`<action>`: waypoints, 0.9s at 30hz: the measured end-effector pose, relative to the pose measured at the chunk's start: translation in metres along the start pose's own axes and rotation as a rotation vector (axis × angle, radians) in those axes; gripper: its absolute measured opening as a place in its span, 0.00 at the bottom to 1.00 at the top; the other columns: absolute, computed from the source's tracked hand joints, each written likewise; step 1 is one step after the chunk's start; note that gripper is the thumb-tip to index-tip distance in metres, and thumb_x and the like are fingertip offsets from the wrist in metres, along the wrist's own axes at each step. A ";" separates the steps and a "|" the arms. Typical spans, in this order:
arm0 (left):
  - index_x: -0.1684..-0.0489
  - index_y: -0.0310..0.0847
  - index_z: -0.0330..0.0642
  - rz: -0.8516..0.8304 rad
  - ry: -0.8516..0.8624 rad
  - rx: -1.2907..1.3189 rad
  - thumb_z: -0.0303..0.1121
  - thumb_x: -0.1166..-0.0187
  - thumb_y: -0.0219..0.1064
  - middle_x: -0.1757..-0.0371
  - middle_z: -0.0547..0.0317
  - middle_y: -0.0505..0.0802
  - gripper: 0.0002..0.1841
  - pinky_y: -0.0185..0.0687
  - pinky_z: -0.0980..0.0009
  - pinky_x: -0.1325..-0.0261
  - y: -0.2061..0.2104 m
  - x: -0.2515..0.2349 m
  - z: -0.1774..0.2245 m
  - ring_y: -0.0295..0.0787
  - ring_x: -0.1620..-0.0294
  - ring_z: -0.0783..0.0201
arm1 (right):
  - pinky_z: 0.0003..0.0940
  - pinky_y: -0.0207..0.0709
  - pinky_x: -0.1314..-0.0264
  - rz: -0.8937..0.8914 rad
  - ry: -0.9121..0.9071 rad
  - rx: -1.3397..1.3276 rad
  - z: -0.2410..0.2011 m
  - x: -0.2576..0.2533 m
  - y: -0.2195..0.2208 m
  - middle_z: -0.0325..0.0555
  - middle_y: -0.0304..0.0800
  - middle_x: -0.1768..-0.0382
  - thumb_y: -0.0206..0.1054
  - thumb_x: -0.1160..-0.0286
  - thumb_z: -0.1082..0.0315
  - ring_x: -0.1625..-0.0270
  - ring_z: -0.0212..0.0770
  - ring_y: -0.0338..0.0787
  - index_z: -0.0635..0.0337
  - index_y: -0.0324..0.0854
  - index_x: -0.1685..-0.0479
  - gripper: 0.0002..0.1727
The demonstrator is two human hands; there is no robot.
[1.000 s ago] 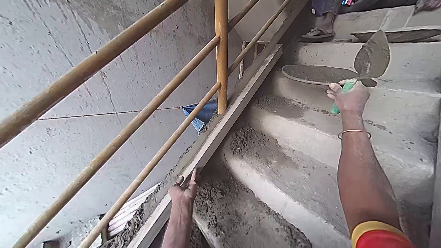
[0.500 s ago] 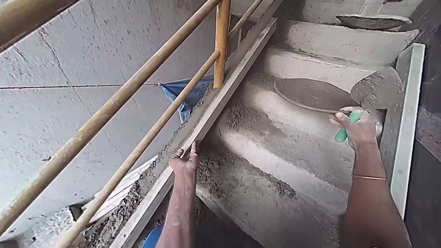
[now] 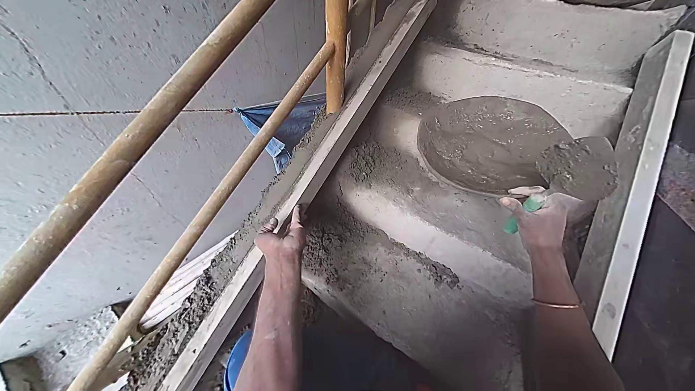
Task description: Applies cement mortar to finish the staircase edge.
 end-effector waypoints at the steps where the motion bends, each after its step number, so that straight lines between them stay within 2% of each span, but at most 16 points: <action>1: 0.17 0.50 0.44 -0.002 0.001 -0.006 0.40 0.14 0.49 0.21 0.36 0.70 0.27 0.81 0.44 0.29 0.000 -0.001 0.000 0.73 0.21 0.37 | 0.26 0.83 0.51 -0.005 -0.026 0.022 -0.005 0.015 0.000 0.44 0.93 0.58 0.83 0.46 0.49 0.59 0.26 0.89 0.67 0.85 0.51 0.31; 3: 0.17 0.50 0.44 -0.011 0.003 -0.025 0.41 0.14 0.48 0.20 0.37 0.70 0.27 0.80 0.45 0.27 -0.002 -0.003 0.000 0.73 0.20 0.39 | 0.17 0.84 0.52 -0.055 -0.037 -0.063 -0.005 0.042 0.002 0.37 0.92 0.59 0.83 0.46 0.54 0.60 0.19 0.88 0.66 0.82 0.53 0.28; 4: 0.17 0.50 0.44 -0.015 0.006 -0.030 0.41 0.13 0.48 0.20 0.38 0.71 0.27 0.80 0.46 0.26 -0.003 -0.004 -0.001 0.72 0.20 0.39 | 0.16 0.84 0.53 -0.093 -0.014 -0.102 0.001 0.053 0.005 0.35 0.92 0.59 0.84 0.47 0.57 0.60 0.18 0.89 0.65 0.82 0.53 0.27; 7: 0.17 0.51 0.45 -0.034 -0.002 -0.064 0.44 0.13 0.46 0.19 0.40 0.71 0.27 0.79 0.48 0.25 -0.003 -0.005 0.000 0.72 0.18 0.42 | 0.18 0.87 0.55 -0.224 0.080 -0.189 0.039 0.086 0.019 0.31 0.93 0.62 0.84 0.49 0.63 0.63 0.20 0.90 0.63 0.84 0.54 0.23; 10: 0.18 0.52 0.46 -0.053 -0.014 -0.055 0.44 0.13 0.46 0.20 0.41 0.72 0.27 0.79 0.48 0.25 -0.002 -0.004 0.001 0.72 0.18 0.43 | 0.18 0.86 0.55 -0.285 0.150 -0.240 0.067 0.098 0.029 0.29 0.92 0.63 0.84 0.50 0.67 0.63 0.20 0.90 0.60 0.83 0.55 0.22; 13: 0.16 0.50 0.46 -0.049 -0.026 -0.051 0.45 0.12 0.46 0.18 0.41 0.70 0.28 0.79 0.48 0.24 -0.001 0.001 0.000 0.71 0.18 0.42 | 0.16 0.84 0.56 -0.360 0.189 -0.185 0.075 0.091 0.029 0.29 0.91 0.63 0.85 0.54 0.61 0.63 0.19 0.88 0.60 0.84 0.56 0.24; 16: 0.15 0.49 0.48 -0.037 -0.035 -0.027 0.45 0.13 0.47 0.16 0.41 0.68 0.28 0.79 0.47 0.25 0.001 0.003 0.000 0.71 0.18 0.41 | 0.23 0.88 0.61 -0.417 0.230 -0.150 0.079 0.076 0.014 0.29 0.91 0.64 0.86 0.57 0.51 0.65 0.24 0.91 0.56 0.83 0.58 0.28; 18: 0.15 0.49 0.47 -0.038 -0.043 -0.018 0.45 0.13 0.48 0.16 0.39 0.68 0.28 0.79 0.46 0.25 0.002 0.002 0.002 0.72 0.18 0.40 | 0.28 0.90 0.63 -0.443 0.278 -0.124 0.083 0.064 -0.002 0.30 0.91 0.63 0.86 0.61 0.51 0.66 0.28 0.92 0.53 0.82 0.56 0.30; 19: 0.16 0.50 0.47 -0.036 -0.044 -0.022 0.45 0.13 0.48 0.17 0.39 0.69 0.28 0.79 0.46 0.26 0.000 0.001 0.003 0.73 0.19 0.40 | 0.30 0.91 0.62 -0.468 0.314 -0.108 0.089 0.062 -0.011 0.32 0.91 0.61 0.85 0.61 0.54 0.65 0.30 0.92 0.54 0.82 0.53 0.30; 21: 0.17 0.51 0.46 -0.034 -0.049 -0.017 0.43 0.13 0.48 0.18 0.39 0.69 0.28 0.78 0.45 0.25 -0.003 0.002 0.001 0.72 0.19 0.39 | 0.34 0.93 0.65 -0.494 0.399 -0.044 0.100 0.061 -0.028 0.40 0.92 0.61 0.82 0.56 0.61 0.68 0.36 0.94 0.59 0.83 0.45 0.31; 22: 0.16 0.50 0.46 -0.033 -0.056 -0.006 0.43 0.13 0.49 0.17 0.39 0.69 0.28 0.78 0.46 0.24 -0.003 0.001 -0.001 0.71 0.18 0.39 | 0.36 0.91 0.71 -0.493 0.424 0.021 0.097 0.059 -0.035 0.45 0.92 0.65 0.79 0.47 0.63 0.73 0.39 0.93 0.62 0.82 0.38 0.30; 23: 0.16 0.50 0.46 -0.027 -0.063 0.004 0.42 0.13 0.50 0.17 0.39 0.68 0.28 0.78 0.47 0.24 -0.003 0.000 -0.001 0.71 0.18 0.39 | 0.34 0.87 0.78 -0.462 0.421 0.100 0.088 0.056 -0.040 0.45 0.91 0.71 0.75 0.36 0.61 0.80 0.38 0.89 0.63 0.81 0.36 0.27; 24: 0.16 0.50 0.45 -0.019 -0.076 0.008 0.41 0.14 0.50 0.17 0.39 0.68 0.28 0.78 0.48 0.24 -0.005 0.001 -0.001 0.71 0.18 0.39 | 0.32 0.80 0.83 -0.413 0.397 0.146 0.069 0.054 -0.041 0.44 0.87 0.76 0.72 0.26 0.60 0.85 0.35 0.83 0.64 0.80 0.37 0.23; 25: 0.15 0.50 0.45 -0.020 -0.081 0.019 0.40 0.14 0.51 0.16 0.38 0.68 0.28 0.78 0.48 0.23 -0.003 0.001 0.000 0.71 0.18 0.39 | 0.30 0.77 0.86 -0.361 0.356 0.110 0.043 0.051 -0.033 0.39 0.83 0.80 0.68 0.21 0.57 0.88 0.32 0.78 0.62 0.80 0.40 0.20; 27: 0.15 0.50 0.45 -0.015 -0.075 0.027 0.37 0.14 0.51 0.17 0.37 0.68 0.28 0.78 0.48 0.23 -0.002 0.004 0.001 0.71 0.18 0.38 | 0.26 0.76 0.91 -0.384 0.309 -0.175 -0.016 0.061 0.008 0.32 0.81 0.82 0.64 0.21 0.44 0.91 0.30 0.76 0.53 0.79 0.48 0.21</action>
Point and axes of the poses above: each hand's wrist, its own x-axis away from the middle knuckle, its own y-axis out of the palm, z = x × y, the point moved 8 cm from there along -x, towards the middle knuckle
